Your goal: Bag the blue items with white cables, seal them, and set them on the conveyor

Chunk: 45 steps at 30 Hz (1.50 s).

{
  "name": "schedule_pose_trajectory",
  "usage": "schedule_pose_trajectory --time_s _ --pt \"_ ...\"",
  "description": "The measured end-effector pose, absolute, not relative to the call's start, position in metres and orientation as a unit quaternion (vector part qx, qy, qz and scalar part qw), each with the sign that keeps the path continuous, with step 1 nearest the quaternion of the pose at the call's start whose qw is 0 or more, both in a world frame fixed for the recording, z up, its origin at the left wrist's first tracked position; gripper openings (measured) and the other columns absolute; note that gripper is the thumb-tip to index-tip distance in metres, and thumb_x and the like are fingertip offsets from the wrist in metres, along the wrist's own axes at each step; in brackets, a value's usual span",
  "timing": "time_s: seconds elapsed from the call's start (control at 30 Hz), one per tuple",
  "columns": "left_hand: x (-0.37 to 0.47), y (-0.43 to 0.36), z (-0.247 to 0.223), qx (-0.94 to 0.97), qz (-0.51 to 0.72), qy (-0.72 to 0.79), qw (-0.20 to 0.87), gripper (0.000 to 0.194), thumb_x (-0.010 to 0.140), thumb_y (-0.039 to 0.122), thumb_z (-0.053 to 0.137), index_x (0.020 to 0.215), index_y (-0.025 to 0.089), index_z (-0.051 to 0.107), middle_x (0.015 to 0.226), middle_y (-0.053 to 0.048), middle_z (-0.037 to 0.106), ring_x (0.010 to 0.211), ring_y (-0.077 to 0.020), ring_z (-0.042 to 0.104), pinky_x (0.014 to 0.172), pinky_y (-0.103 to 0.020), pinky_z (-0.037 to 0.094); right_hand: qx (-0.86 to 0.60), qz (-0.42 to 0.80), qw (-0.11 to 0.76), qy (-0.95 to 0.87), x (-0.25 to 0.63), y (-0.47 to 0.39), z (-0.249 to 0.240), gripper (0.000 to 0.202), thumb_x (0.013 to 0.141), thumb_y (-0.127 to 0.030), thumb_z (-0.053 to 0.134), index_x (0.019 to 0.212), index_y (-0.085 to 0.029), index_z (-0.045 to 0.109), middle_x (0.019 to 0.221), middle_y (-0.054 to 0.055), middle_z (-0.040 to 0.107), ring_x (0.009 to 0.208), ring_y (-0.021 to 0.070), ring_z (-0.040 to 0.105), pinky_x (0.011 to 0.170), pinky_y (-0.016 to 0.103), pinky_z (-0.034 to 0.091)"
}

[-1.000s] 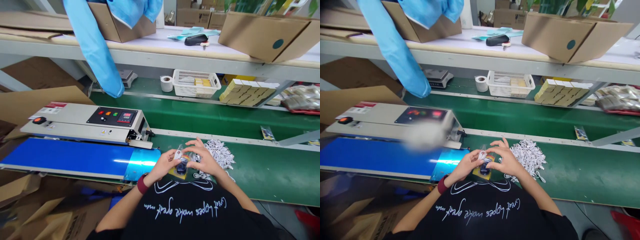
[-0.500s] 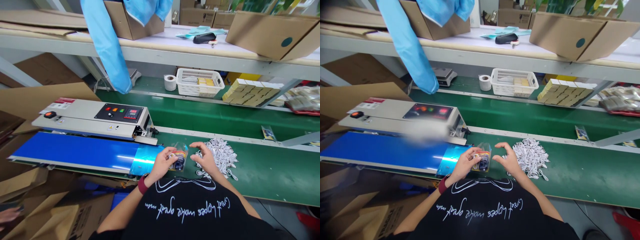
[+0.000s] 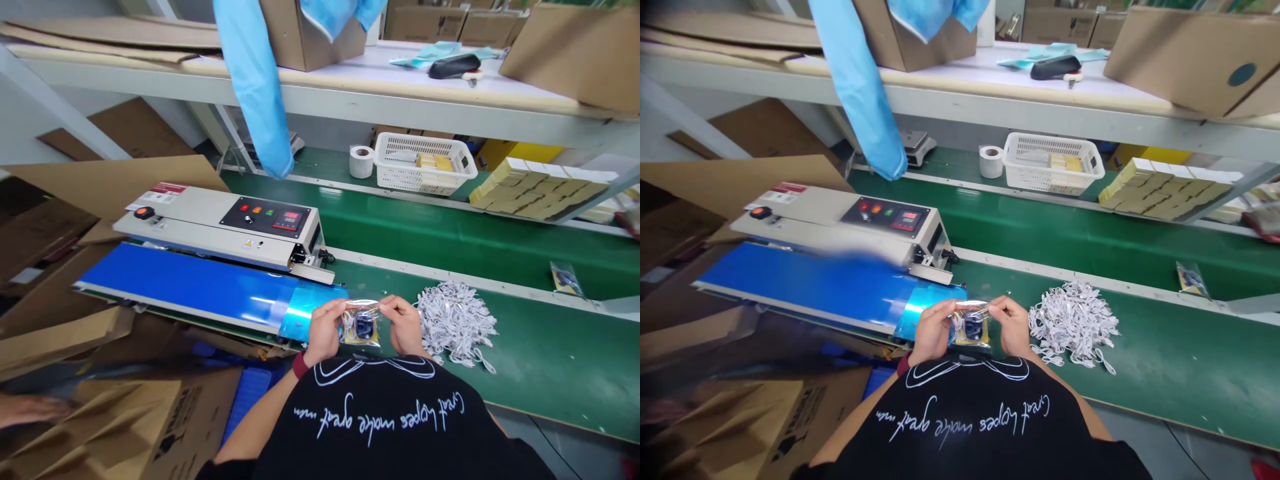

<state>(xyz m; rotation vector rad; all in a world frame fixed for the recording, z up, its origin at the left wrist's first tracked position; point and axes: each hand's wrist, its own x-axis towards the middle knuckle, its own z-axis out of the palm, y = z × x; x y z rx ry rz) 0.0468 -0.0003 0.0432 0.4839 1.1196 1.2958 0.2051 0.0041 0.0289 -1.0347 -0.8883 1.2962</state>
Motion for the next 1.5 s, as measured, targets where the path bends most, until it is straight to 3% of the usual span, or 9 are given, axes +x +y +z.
schedule_pose_trajectory --time_s 0.1,0.27,0.43,0.63,0.83,1.03,1.3,1.5 --pt "0.031 0.001 0.037 0.21 0.58 0.481 0.623 0.013 0.064 0.026 0.071 0.065 0.013 0.071 0.068 -0.005 0.068 0.065 -0.0153 0.06 0.068 -0.027 0.046 -0.418 0.644 0.574 -0.284 0.188 0.011 0.023 0.025 0.062 -0.023 0.073 0.052 -0.018 0.05 0.065 -0.001 0.056 0.066 0.0143 0.052 0.066 0.029 0.043" --pt "-0.006 0.006 0.013 0.31 0.55 0.585 0.509 0.023 0.071 0.034 0.067 0.062 0.013 0.068 0.061 -0.003 0.063 0.058 -0.0125 0.055 0.058 -0.023 0.041 -0.418 0.688 0.545 -0.234 0.148 0.023 0.009 0.029 0.06 -0.026 0.075 0.051 -0.018 0.049 0.06 -0.002 0.055 0.06 0.0112 0.05 0.06 0.024 0.04" --pt "-0.04 0.023 -0.003 0.13 0.562 0.581 0.575 0.021 0.054 0.029 0.076 0.056 0.013 0.061 0.053 0.0 0.06 0.048 -0.012 0.052 0.051 -0.024 0.041 -0.438 0.709 0.515 -0.201 0.11 0.035 -0.002 0.03 0.054 -0.027 0.078 0.052 -0.017 0.05 0.058 -0.002 0.057 0.057 0.0109 0.051 0.056 0.023 0.043" --pt "-0.081 0.047 -0.001 0.169 0.5 0.588 0.613 0.022 0.048 0.024 0.078 0.052 0.011 0.061 0.049 -0.003 0.059 0.043 -0.0118 0.052 0.046 -0.023 0.038 -0.469 0.717 0.493 -0.153 0.078 0.045 -0.009 0.035 0.05 -0.026 0.08 0.051 -0.018 0.046 0.055 -0.003 0.054 0.057 0.0122 0.054 0.053 0.025 0.048" --pt "-0.108 0.051 0.001 0.227 0.438 0.612 0.618 0.042 0.051 0.046 0.08 0.066 0.01 0.064 0.056 -0.005 0.062 0.043 -0.0119 0.053 0.042 -0.022 0.037 -0.484 0.706 0.501 -0.129 0.055 0.052 -0.013 0.035 0.05 -0.025 0.078 0.053 -0.018 0.044 0.054 -0.003 0.054 0.056 0.0123 0.054 0.05 0.025 0.049" --pt "-0.118 0.048 -0.006 0.262 0.425 0.608 0.618 0.044 0.05 0.05 0.08 0.061 0.011 0.062 0.04 0.004 0.046 0.033 -0.0038 0.032 0.036 -0.017 0.019 -0.495 0.688 0.516 -0.119 0.046 0.05 -0.009 0.037 0.051 -0.029 0.08 0.055 -0.018 0.045 0.056 -0.002 0.057 0.056 0.0123 0.055 0.048 0.024 0.049" --pt "-0.132 0.063 -0.008 0.262 0.442 0.624 0.589 0.039 0.049 0.044 0.08 0.062 0.011 0.066 0.05 -0.003 0.059 0.04 -0.0098 0.046 0.041 -0.021 0.03 -0.498 0.707 0.471 -0.176 0.031 0.05 -0.007 0.04 0.055 -0.048 0.079 0.062 -0.017 0.053 0.059 0.0 0.059 0.054 0.0124 0.055 0.046 0.027 0.054" --pt "-0.165 0.073 -0.011 0.269 0.452 0.639 0.561 0.048 0.045 0.047 0.081 0.07 0.009 0.069 0.053 -0.004 0.063 0.042 -0.0109 0.048 0.042 -0.021 0.032 -0.498 0.724 0.422 -0.223 0.025 0.047 -0.007 0.035 0.056 -0.044 0.077 0.065 -0.015 0.059 0.067 0.003 0.063 0.058 0.0121 0.057 0.043 0.024 0.053"
